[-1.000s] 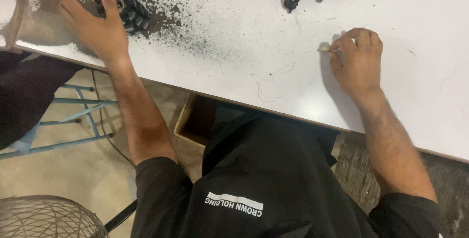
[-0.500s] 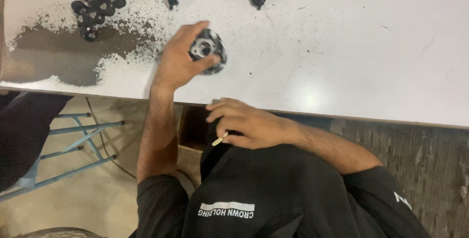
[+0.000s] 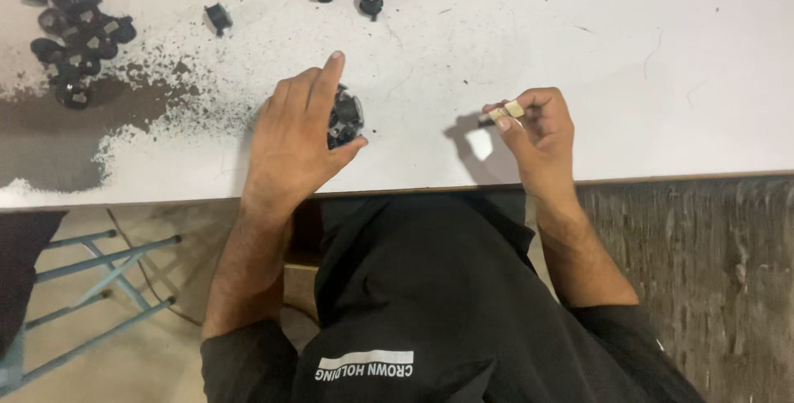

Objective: The person fits small black plastic roller pieces into wheel hubs at a white worktable, pressing each piece into place by hand and using a small blade to trim or adjust the parts, setting finished hubs aside as they go.

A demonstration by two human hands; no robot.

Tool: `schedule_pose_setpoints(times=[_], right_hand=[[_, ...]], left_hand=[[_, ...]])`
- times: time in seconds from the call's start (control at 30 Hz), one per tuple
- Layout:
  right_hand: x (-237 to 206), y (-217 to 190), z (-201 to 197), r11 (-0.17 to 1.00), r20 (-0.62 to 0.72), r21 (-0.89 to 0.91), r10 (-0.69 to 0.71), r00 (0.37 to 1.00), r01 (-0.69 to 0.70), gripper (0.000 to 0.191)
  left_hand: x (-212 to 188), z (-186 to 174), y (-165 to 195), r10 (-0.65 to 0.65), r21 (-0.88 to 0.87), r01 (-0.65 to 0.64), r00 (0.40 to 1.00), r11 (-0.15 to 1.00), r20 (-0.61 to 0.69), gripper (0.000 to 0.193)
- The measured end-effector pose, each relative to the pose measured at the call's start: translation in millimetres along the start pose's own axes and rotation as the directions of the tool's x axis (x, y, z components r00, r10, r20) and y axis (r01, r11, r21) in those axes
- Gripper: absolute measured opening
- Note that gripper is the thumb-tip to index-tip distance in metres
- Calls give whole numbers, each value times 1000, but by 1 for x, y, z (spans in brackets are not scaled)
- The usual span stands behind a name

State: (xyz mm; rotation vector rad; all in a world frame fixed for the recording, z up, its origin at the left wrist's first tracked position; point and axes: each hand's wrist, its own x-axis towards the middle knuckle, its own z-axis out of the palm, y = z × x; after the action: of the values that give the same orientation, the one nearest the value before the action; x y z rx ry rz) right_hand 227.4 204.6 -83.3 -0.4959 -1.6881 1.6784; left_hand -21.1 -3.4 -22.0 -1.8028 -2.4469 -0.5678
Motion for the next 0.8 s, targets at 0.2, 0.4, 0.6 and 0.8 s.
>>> schedule_pose_setpoints(times=[0.2, 0.4, 0.6, 0.8], right_hand=[[-10, 8, -6, 821, 63, -556, -114, 991, 130, 15], [-23, 8, -9, 457, 227, -844, -171, 959, 281, 20], [-29, 11, -10, 389, 188, -887, -184, 965, 248, 15], [-39, 14, 10, 649, 126, -716, -241, 962, 256, 7]], left_hand=[[-13, 34, 38, 154, -169, -145, 987, 975, 46, 111], [-15, 78, 69, -10, -227, 13, 1000, 974, 15, 108], [-30, 70, 58, 65, -246, -99, 988, 964, -142, 56], [-29, 76, 59, -12, -255, -5, 998, 967, -65, 23]])
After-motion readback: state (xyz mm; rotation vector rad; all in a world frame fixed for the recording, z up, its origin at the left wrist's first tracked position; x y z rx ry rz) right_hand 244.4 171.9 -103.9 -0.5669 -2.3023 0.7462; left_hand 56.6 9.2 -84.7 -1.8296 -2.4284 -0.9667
